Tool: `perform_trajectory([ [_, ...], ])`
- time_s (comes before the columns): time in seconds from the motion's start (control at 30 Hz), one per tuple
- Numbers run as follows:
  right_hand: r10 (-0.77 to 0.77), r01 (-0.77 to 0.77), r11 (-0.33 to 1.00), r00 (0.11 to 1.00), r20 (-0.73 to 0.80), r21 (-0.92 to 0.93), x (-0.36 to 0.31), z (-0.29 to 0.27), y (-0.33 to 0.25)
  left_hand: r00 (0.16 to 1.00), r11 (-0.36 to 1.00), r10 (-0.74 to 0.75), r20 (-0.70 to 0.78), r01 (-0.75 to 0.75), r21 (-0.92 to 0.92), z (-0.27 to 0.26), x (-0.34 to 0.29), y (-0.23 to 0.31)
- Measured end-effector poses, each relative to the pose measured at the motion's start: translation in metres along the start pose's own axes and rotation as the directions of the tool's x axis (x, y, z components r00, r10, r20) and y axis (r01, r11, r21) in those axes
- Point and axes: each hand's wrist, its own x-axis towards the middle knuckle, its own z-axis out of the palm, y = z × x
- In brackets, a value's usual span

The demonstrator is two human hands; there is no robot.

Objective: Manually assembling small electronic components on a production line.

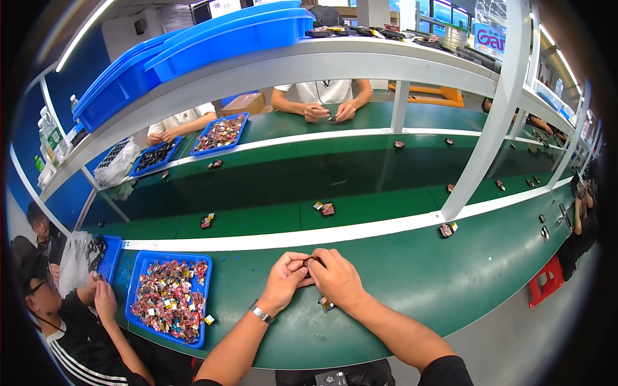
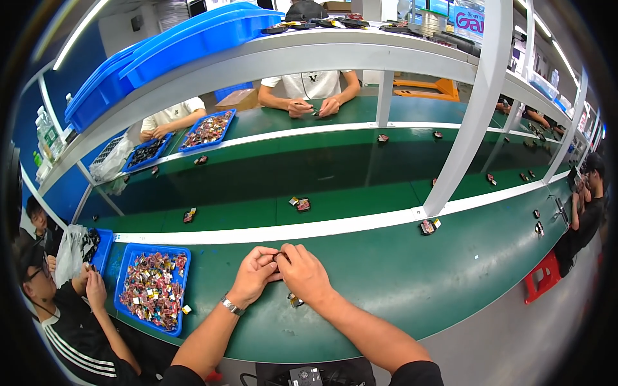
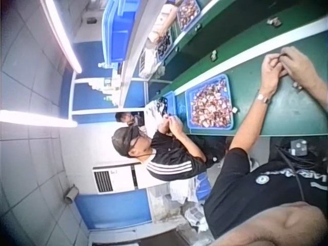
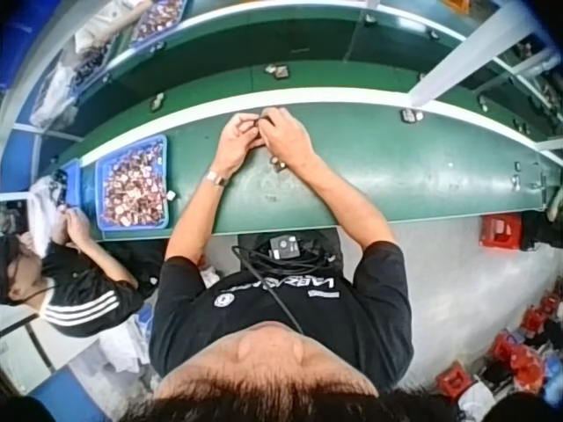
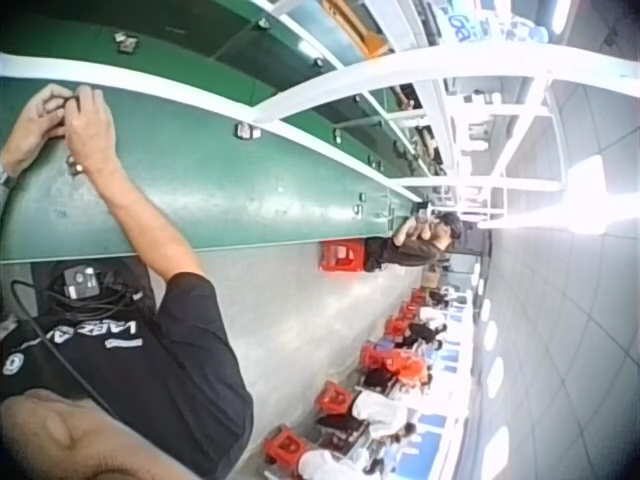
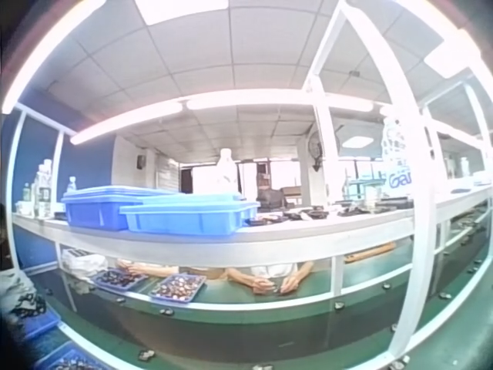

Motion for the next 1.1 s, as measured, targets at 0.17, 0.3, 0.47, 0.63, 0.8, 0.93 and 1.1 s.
perform_trajectory([
  [0.17,0.000,0.001,0.999,0.999,-0.047,0.034,0.005,-0.004,-0.011,0.999,1.000,0.013,-0.032,-0.014,-0.022,-0.005,-0.004,0.001],
  [0.3,0.015,-0.016,0.997,1.000,0.020,0.081,0.005,-0.010,-0.016,0.999,0.994,0.030,0.033,-0.026,-0.110,-0.013,-0.003,-0.001],
  [0.47,-0.015,0.017,0.998,0.999,-0.038,0.056,0.008,-0.008,-0.016,0.997,0.987,0.066,0.037,-0.060,-0.150,-0.014,0.002,-0.002],
  [0.63,-0.029,0.031,0.999,0.997,-0.071,0.030,0.004,-0.002,-0.013,0.996,0.986,0.084,0.043,-0.077,-0.145,-0.012,0.003,-0.005],
  [0.8,-0.060,0.062,0.998,0.994,-0.092,0.016,0.005,-0.002,-0.016,0.994,0.992,0.109,-0.013,-0.110,-0.064,-0.011,0.000,-0.004],
  [0.93,-0.114,0.113,0.993,0.990,-0.083,-0.025,0.004,-0.002,-0.014,0.983,0.985,0.159,-0.086,-0.153,0.077,-0.005,-0.002,-0.004],
  [1.1,-0.174,0.169,0.983,0.981,-0.080,-0.069,0.004,-0.001,-0.016,0.965,0.967,0.241,-0.108,-0.229,0.107,-0.002,-0.002,-0.009],
])
